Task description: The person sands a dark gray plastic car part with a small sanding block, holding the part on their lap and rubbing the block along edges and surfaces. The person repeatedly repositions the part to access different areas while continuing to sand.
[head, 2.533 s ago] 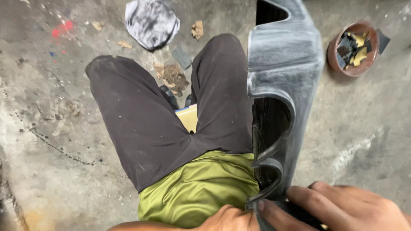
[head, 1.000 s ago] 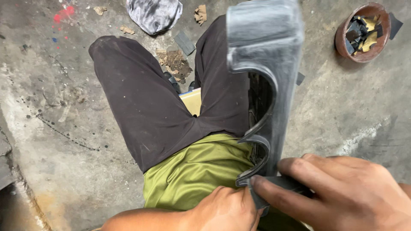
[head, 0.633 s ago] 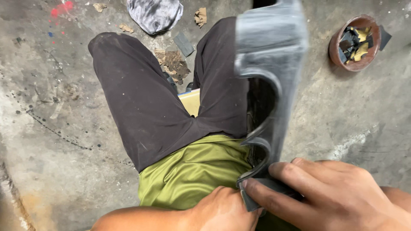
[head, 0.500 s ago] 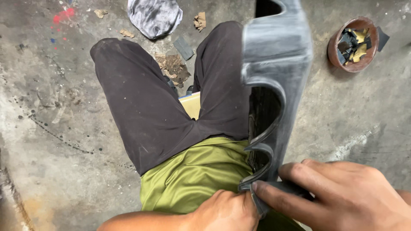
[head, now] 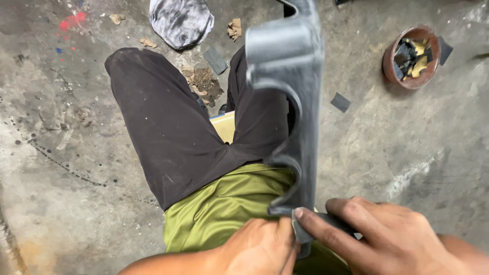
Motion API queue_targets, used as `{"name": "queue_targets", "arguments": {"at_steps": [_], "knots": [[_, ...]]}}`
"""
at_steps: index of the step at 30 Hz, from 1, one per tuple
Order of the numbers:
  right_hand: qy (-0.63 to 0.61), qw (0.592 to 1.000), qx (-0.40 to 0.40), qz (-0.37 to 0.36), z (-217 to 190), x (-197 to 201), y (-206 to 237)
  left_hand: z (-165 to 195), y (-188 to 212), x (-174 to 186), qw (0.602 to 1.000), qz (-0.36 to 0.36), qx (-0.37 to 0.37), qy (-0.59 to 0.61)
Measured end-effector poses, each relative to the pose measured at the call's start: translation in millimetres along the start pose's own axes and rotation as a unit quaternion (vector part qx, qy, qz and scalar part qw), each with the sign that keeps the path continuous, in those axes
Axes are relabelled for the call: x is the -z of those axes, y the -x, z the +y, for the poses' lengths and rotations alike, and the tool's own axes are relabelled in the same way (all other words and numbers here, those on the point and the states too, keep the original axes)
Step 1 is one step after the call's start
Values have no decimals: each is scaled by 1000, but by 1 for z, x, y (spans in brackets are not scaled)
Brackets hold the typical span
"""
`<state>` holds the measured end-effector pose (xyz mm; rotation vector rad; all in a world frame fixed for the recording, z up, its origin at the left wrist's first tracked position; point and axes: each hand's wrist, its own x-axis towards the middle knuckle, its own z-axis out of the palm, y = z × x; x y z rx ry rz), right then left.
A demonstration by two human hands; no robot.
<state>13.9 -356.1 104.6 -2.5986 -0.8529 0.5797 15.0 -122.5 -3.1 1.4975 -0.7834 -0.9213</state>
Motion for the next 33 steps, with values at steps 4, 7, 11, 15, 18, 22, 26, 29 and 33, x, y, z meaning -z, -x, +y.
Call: {"name": "queue_targets", "arguments": {"at_steps": [4, 7, 11, 15, 18, 22, 26, 29, 33], "knots": [[73, 980, -71, 173, -13, -11, -21, 9, -9, 24, 999, 34, -9, -22], [82, 969, -85, 218, -15, -20, -31, 18, -14, 40, 998, 57, 34, 0], [8, 970, -131, 206, -19, -22, -34, 30, -26, 53, 996, 79, 3, -42], [-26, 966, -179, 183, -24, -17, -44, 40, -32, 53, 993, 88, 42, -69], [-24, 965, -170, 196, -21, -9, -51, 40, -33, 55, 992, 75, 42, -91], [-47, 976, -146, 155, -11, -3, -52, 34, -33, 57, 993, 83, 48, -67], [-37, 973, -153, 166, -6, -11, -51, 30, -37, 57, 995, 58, 55, -53], [-45, 974, -145, 166, -5, -15, -50, 29, -37, 59, 995, 69, 45, -59], [-67, 966, -192, 158, -3, -18, -54, 25, -39, 62, 994, 76, 46, -58]]}}
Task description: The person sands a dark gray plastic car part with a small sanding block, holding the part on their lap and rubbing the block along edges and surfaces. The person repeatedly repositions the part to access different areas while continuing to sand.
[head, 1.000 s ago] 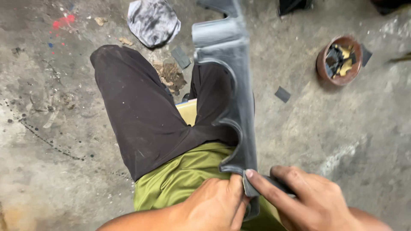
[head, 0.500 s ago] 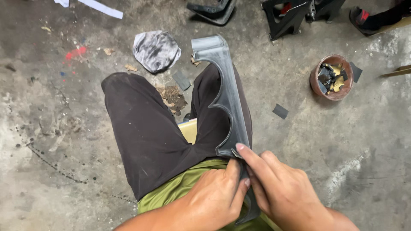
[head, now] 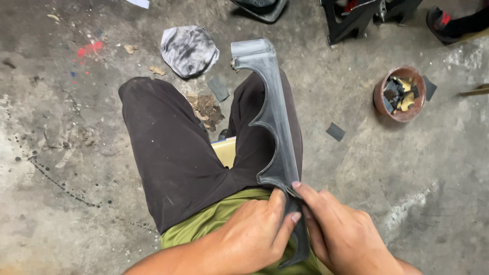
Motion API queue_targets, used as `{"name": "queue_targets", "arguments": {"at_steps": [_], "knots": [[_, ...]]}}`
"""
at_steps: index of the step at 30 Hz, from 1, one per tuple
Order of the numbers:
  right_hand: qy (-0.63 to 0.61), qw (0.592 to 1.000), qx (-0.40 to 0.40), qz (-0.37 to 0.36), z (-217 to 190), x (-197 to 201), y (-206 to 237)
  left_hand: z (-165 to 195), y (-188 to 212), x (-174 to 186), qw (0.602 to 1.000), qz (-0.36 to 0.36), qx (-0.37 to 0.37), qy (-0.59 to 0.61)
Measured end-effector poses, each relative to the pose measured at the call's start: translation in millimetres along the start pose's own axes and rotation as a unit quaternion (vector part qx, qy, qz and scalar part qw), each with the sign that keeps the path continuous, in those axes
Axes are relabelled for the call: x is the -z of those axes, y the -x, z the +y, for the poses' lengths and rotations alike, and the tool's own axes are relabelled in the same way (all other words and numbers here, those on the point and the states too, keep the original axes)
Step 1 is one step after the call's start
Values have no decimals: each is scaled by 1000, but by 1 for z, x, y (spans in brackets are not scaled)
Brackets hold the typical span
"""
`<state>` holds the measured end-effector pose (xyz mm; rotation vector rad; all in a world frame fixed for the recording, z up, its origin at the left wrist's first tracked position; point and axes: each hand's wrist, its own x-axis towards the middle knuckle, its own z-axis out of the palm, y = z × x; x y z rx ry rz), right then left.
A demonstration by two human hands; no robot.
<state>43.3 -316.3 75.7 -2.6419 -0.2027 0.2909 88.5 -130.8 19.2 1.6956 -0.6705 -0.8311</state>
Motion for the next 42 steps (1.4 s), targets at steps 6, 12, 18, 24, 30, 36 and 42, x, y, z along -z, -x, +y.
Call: {"name": "queue_targets", "arguments": {"at_steps": [6, 12, 18, 24, 30, 36, 42], "knots": [[-56, 995, -69, 38, 3, -5, 1, -9, -9, 0, 998, 34, -27, 51], [-38, 996, -76, 36, 10, -7, 10, -16, -22, 5, 996, -8, 51, 70], [-32, 997, -72, 6, 2, 12, -4, -14, -22, 6, 998, -22, 18, 63], [-35, 999, -26, 21, -6, 25, -15, -17, -14, -9, 997, -2, -47, 57], [-2, 1000, 21, -14, 3, 19, -11, -18, 0, -15, 995, -8, -84, 52], [90, 990, 78, -71, 19, 32, -5, -14, 10, -21, 997, -66, -33, 22], [189, 955, 226, 18, 24, 27, -2, -16, 9, -16, 992, 9, -125, 28]]}}
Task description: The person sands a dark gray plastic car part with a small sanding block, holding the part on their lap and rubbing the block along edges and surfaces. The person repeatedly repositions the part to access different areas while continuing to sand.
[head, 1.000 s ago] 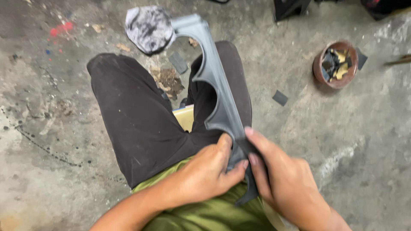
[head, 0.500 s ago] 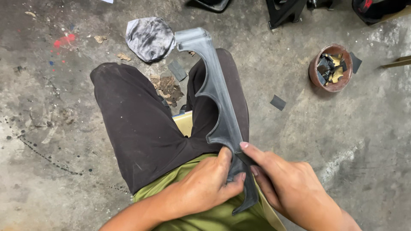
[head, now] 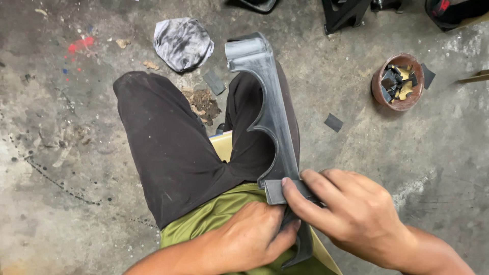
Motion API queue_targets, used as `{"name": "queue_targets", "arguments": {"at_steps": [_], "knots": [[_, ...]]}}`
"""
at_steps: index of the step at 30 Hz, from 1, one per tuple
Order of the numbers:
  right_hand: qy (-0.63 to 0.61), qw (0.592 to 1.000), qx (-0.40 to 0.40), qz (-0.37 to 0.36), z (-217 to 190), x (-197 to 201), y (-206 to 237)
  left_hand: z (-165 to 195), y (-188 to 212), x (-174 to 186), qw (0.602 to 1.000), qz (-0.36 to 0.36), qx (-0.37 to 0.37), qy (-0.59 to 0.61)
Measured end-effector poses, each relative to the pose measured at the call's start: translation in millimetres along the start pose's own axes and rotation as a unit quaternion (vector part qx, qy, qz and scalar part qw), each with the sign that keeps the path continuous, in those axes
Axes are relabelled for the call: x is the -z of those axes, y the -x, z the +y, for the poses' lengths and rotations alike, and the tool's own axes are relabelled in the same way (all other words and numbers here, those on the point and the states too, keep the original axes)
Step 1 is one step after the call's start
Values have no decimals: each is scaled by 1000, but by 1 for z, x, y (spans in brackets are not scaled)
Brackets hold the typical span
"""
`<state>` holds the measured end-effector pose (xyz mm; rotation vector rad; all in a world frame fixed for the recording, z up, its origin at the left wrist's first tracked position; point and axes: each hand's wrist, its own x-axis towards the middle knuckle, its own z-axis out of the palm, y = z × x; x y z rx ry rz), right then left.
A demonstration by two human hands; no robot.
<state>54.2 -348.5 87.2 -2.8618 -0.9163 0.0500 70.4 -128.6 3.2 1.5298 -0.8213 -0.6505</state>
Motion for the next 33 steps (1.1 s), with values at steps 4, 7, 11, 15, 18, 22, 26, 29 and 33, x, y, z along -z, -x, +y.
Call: {"name": "queue_targets", "arguments": {"at_steps": [4, 7, 11, 15, 18, 22, 26, 29, 33], "knots": [[-136, 990, -14, 24, 10, -4, -3, 3, 0, 8, 993, -61, 102, 29], [-162, 987, -6, 10, 14, -4, -7, 4, -2, 11, 998, -22, 54, 30], [-113, 993, -25, 1, 10, -3, -16, 5, -1, 13, 995, -60, 81, 23], [-71, 997, -7, -31, 10, 9, -26, 8, 0, 13, 993, -47, 78, 72], [-66, 997, 3, -47, 15, 18, -31, 11, -3, 13, 993, -62, 93, 24], [-68, 996, 29, -49, 17, 17, -39, 14, -7, 15, 995, -55, 72, 37], [-70, 994, 28, -81, 25, 23, -43, 16, -8, 15, 987, -79, 133, 37], [-60, 995, 37, -71, 29, 23, -49, 14, -13, 13, 990, -63, 120, 25], [-76, 993, 55, -69, 35, 19, -54, 12, -18, 17, 990, -66, 121, 18]]}}
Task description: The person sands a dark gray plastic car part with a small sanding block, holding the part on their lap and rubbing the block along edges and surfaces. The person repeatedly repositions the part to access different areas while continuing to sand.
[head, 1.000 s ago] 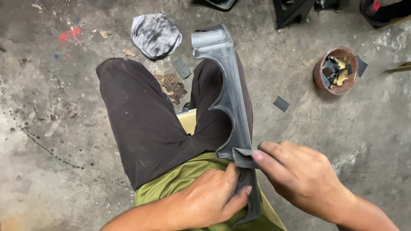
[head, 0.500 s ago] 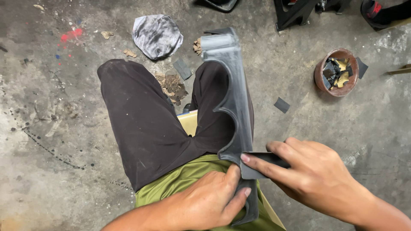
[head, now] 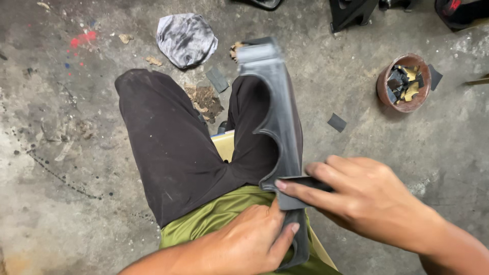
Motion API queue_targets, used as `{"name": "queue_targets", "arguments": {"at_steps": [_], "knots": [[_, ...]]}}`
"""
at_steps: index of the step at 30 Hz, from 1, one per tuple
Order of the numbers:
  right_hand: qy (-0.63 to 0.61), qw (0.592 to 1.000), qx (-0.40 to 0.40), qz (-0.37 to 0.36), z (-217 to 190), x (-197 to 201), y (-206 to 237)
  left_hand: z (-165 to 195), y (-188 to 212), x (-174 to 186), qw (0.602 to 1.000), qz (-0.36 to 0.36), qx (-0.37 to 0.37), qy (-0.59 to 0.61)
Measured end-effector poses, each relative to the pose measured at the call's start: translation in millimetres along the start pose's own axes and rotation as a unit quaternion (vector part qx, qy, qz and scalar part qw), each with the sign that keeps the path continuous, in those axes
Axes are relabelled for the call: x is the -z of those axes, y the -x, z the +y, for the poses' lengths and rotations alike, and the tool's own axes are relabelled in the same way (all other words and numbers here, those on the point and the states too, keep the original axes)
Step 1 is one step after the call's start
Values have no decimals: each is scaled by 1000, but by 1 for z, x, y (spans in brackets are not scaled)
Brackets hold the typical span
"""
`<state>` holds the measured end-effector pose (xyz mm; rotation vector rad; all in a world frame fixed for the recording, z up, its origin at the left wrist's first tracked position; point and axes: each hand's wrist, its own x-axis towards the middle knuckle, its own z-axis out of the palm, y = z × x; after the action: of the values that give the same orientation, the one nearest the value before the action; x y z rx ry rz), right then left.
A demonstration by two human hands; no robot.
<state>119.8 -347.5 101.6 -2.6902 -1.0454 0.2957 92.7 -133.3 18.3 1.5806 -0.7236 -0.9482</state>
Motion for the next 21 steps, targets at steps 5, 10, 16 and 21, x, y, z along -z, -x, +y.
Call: {"name": "queue_targets", "arguments": {"at_steps": [5, 10, 16, 21], "knots": [[40, 999, -27, 2, 9, -6, -4, -1, -6, 9, 1000, 3, 8, 25], [14, 1000, 6, -14, 20, -1, -6, -2, -10, 10, 999, -34, 28, 19], [-14, 1000, 10, 0, 23, -5, 0, -1, -13, 17, 999, -14, -1, 46], [19, 995, -67, 76, 17, 8, 25, 19, -23, 52, 997, -73, 16, -31]]}}
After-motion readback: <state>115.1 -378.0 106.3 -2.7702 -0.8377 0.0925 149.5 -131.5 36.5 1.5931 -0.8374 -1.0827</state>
